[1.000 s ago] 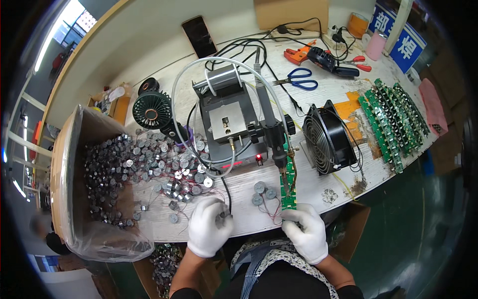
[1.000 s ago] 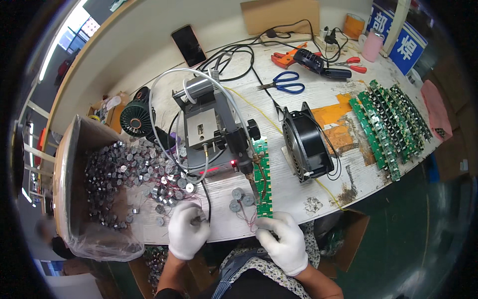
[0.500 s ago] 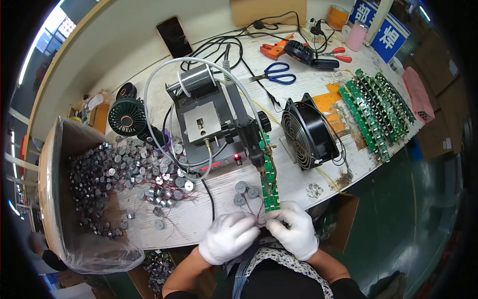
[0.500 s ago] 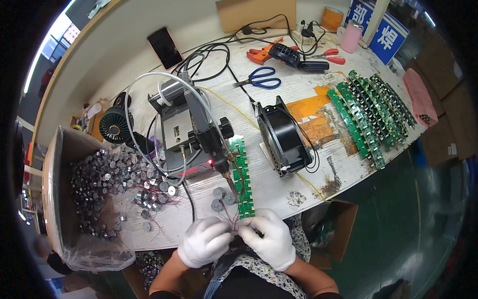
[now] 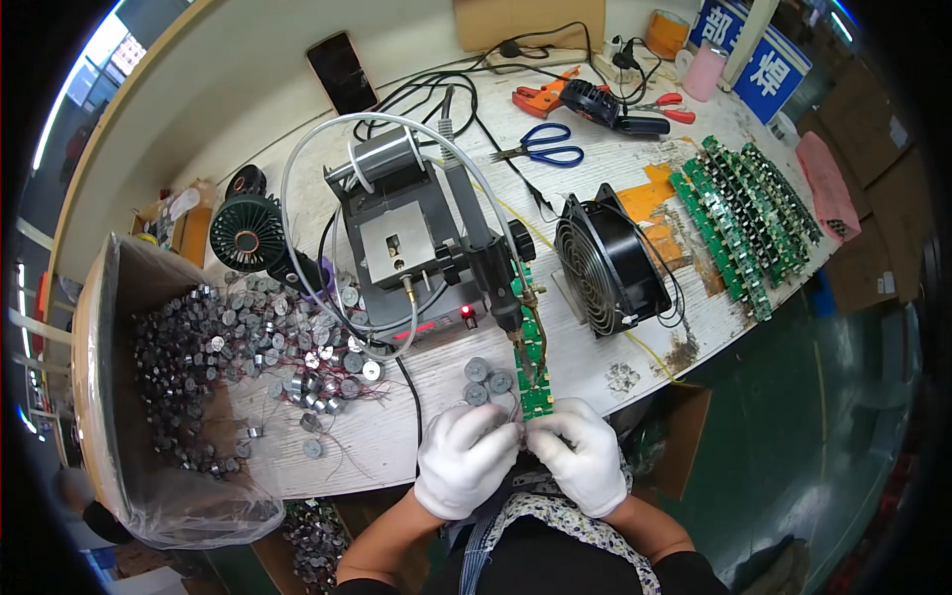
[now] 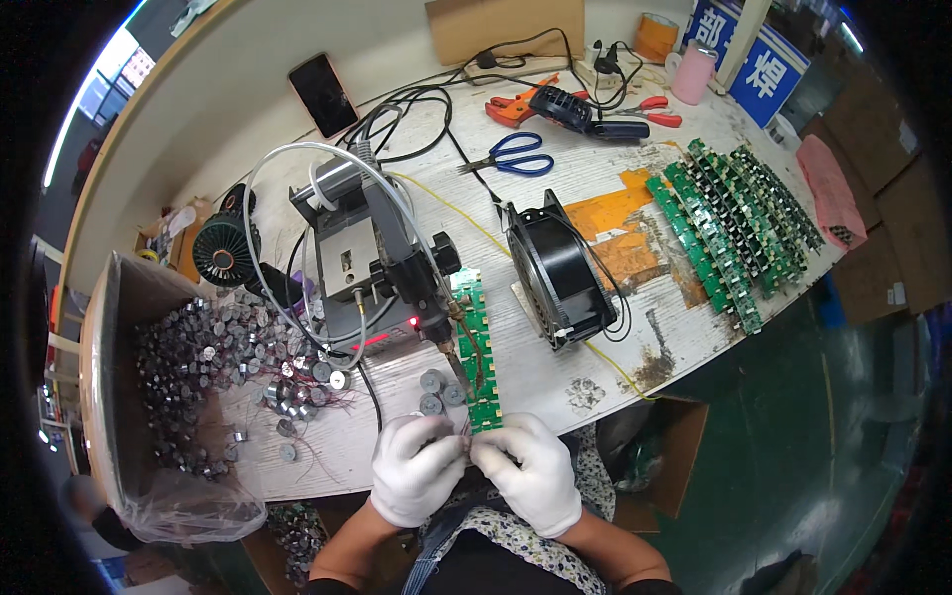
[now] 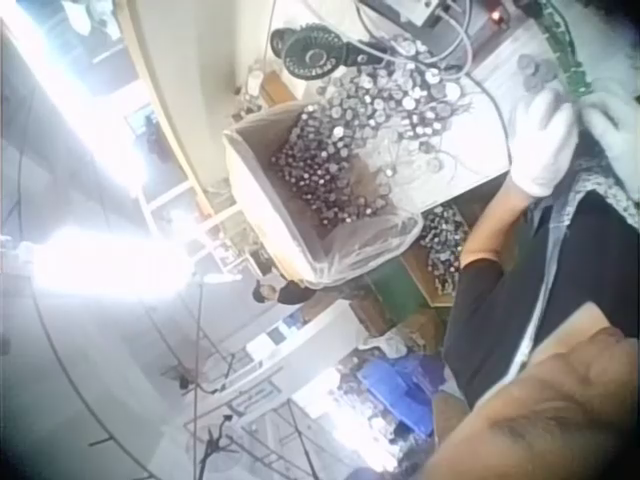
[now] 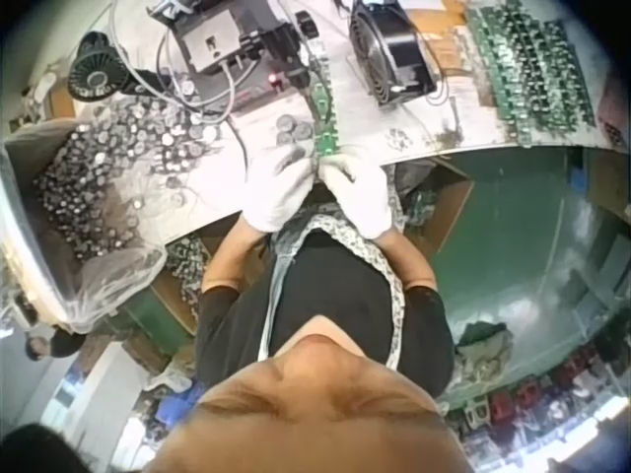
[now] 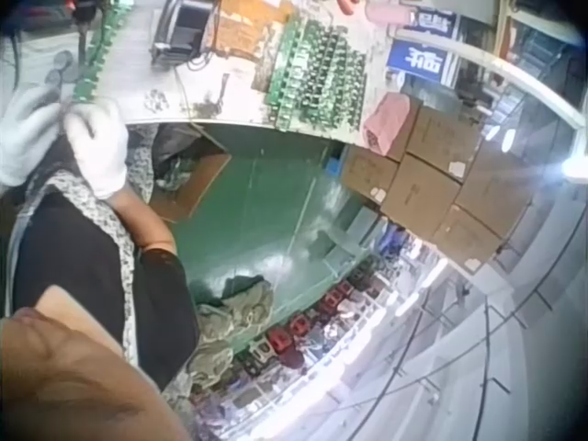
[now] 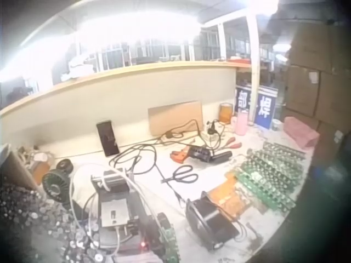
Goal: The person solders electronic components and wires onto printed circuit boards using a soldering iron and soldering wire.
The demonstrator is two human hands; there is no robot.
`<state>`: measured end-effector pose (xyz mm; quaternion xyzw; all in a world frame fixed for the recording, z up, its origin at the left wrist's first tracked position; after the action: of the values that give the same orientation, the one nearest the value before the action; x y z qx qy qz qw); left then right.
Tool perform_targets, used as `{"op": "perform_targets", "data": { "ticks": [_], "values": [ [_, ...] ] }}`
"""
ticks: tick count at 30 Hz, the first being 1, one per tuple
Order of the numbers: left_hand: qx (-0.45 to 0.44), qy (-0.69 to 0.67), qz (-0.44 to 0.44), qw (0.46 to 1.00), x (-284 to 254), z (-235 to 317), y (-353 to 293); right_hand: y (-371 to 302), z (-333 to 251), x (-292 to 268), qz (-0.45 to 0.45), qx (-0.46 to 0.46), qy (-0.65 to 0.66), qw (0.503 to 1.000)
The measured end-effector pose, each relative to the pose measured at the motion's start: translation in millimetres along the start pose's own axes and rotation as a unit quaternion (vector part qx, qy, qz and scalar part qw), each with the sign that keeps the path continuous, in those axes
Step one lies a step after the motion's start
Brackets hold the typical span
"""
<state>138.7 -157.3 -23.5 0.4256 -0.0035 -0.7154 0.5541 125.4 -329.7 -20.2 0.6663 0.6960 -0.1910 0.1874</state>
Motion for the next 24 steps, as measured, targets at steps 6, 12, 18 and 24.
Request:
{"op": "perform_targets", "data": {
  "ticks": [6,12,18,24],
  "values": [
    [-0.154,-0.25,0.038,0.955,3.7,-1.2,9.1,0.6,5.1,-9.0,-0.011,0.006,0.016,1.0],
    [-0.385,-0.316,-0.039,0.866,-4.9,-4.3,13.5,-0.5,6.6,-10.1,0.004,0.023,0.041,0.999],
    [-0.411,-0.305,-0.062,0.857,-6.7,4.0,24.1,-1.0,5.6,-12.1,0.007,-0.022,-0.004,1.0],
    [-0.368,-0.304,-0.045,0.877,-4.7,-5.0,18.7,-3.5,5.5,-11.1,0.004,-0.04,-0.019,0.999]
  ]
}}
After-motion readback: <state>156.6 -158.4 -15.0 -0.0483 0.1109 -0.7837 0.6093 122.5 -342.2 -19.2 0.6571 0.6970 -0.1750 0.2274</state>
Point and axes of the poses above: each hand's wrist, its own y-axis towards the middle knuckle, its own x-axis out of the palm, z = x × y, the point moved 1 cm from there along y, towards the middle knuckle, and after that the axes turned 14 degrees about -y, right-handed, at the moved point
